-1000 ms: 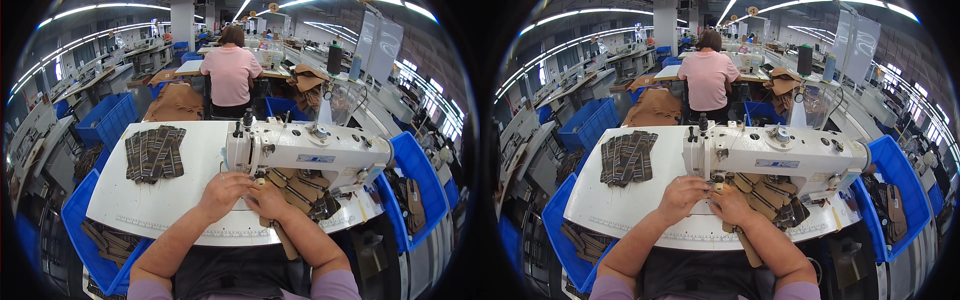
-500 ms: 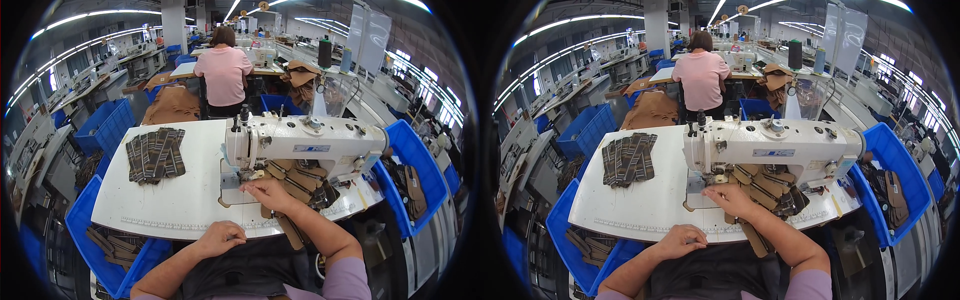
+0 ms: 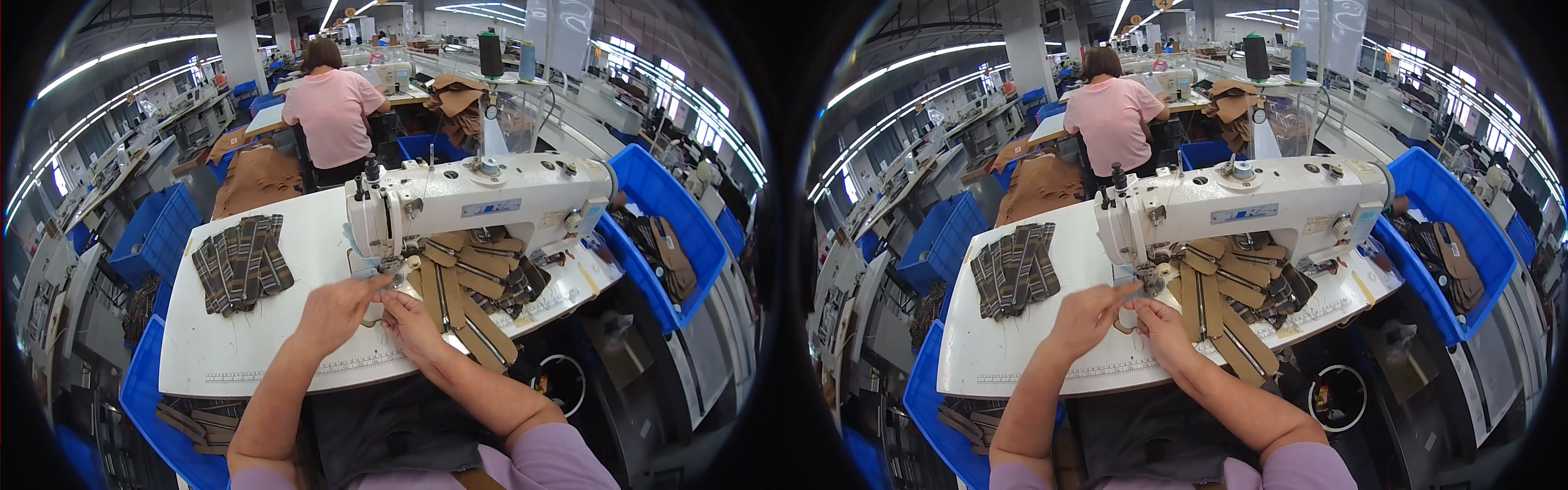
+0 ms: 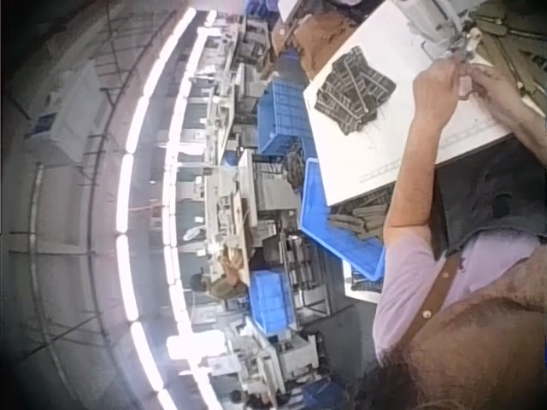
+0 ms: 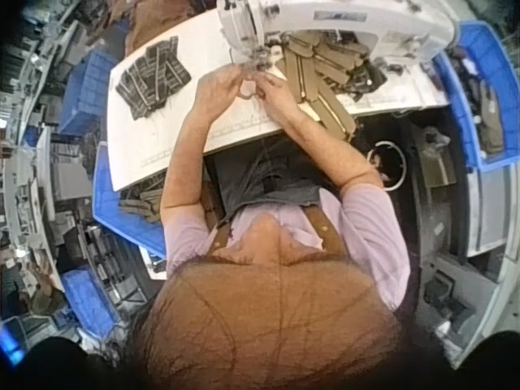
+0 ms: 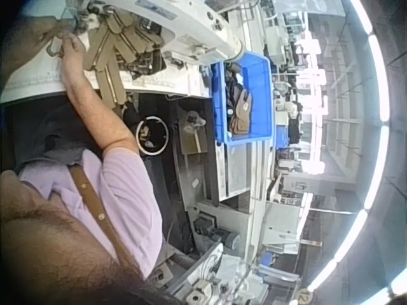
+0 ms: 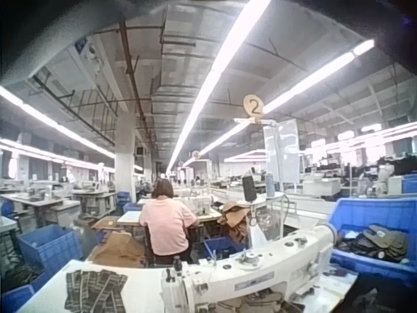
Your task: The recorder uses an industrial sewing machine to sew together leather components.
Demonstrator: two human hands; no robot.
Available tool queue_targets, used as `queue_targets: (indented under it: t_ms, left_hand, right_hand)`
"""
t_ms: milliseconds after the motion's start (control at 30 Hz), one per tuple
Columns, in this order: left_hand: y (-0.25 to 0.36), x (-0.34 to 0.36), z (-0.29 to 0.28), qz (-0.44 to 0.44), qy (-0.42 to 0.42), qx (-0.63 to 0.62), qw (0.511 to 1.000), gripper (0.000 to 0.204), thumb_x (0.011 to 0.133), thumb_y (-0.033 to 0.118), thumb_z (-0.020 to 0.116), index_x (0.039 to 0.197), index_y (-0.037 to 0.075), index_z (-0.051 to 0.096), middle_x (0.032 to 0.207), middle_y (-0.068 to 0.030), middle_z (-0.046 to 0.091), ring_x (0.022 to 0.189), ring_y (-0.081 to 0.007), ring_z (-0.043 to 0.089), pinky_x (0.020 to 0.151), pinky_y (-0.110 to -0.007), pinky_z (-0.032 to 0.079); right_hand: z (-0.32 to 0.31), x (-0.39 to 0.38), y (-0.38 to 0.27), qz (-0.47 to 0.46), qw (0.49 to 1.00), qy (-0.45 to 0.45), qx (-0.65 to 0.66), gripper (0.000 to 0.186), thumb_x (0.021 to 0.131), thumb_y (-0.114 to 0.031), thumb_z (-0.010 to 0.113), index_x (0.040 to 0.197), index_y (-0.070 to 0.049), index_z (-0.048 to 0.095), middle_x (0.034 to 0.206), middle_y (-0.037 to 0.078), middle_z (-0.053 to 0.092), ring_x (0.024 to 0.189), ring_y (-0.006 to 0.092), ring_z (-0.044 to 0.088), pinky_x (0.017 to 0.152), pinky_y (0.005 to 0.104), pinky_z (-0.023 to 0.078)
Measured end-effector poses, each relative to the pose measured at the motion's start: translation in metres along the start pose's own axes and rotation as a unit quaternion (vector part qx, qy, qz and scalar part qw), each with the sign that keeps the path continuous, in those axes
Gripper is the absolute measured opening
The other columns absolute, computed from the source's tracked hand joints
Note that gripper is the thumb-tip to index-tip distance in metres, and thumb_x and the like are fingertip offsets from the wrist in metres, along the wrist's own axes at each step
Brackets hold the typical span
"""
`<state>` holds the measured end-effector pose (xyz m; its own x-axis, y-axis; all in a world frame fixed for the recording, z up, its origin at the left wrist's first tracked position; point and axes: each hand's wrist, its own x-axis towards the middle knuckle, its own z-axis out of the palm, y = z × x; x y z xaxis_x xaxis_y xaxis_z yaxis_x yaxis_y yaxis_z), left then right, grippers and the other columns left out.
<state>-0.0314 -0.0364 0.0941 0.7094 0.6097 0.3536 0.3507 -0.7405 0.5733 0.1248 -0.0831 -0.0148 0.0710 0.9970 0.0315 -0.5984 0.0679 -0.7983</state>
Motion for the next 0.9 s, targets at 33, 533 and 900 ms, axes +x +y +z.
queue_targets:
  t_ms: [33,533,900]
  left_hand:
    - [-0.003,0.008,-0.003,0.075,0.045,0.278,0.957,0.01,0.083,0.011,0.076,0.093,0.011,0.079,0.08,-0.0031,0.069,0.071,-0.021,0.069,0.069,-0.038,0.054]
    - [-0.047,0.041,0.046,0.142,0.36,0.264,0.883,0.015,0.073,0.014,0.083,0.072,0.014,0.069,0.07,0.0041,0.064,0.064,-0.016,0.06,0.073,-0.035,0.04]
    - [-0.047,0.034,0.045,0.119,0.342,0.282,0.888,0.018,0.073,0.012,0.081,0.071,0.013,0.063,0.076,0.0014,0.062,0.07,-0.0173,0.061,0.079,-0.038,0.04]
  right_hand:
    - [0.006,0.001,-0.003,0.001,1.0,0.002,-0.011,0.024,0.104,-0.025,0.063,0.111,-0.005,0.073,0.077,-0.007,0.055,0.07,0.0036,0.044,0.065,0.0208,0.036]
    - [0.009,0.049,0.004,-0.123,0.98,0.144,0.062,0.008,0.098,-0.017,0.071,0.098,-0.01,0.067,0.085,-0.006,0.065,0.071,0.0039,0.052,0.066,0.0212,0.04]
    - [0.036,0.048,0.012,-0.014,0.959,0.144,0.245,0.005,0.103,-0.009,0.06,0.104,-0.008,0.065,0.088,-0.002,0.066,0.074,0.006,0.055,0.067,0.0228,0.046]
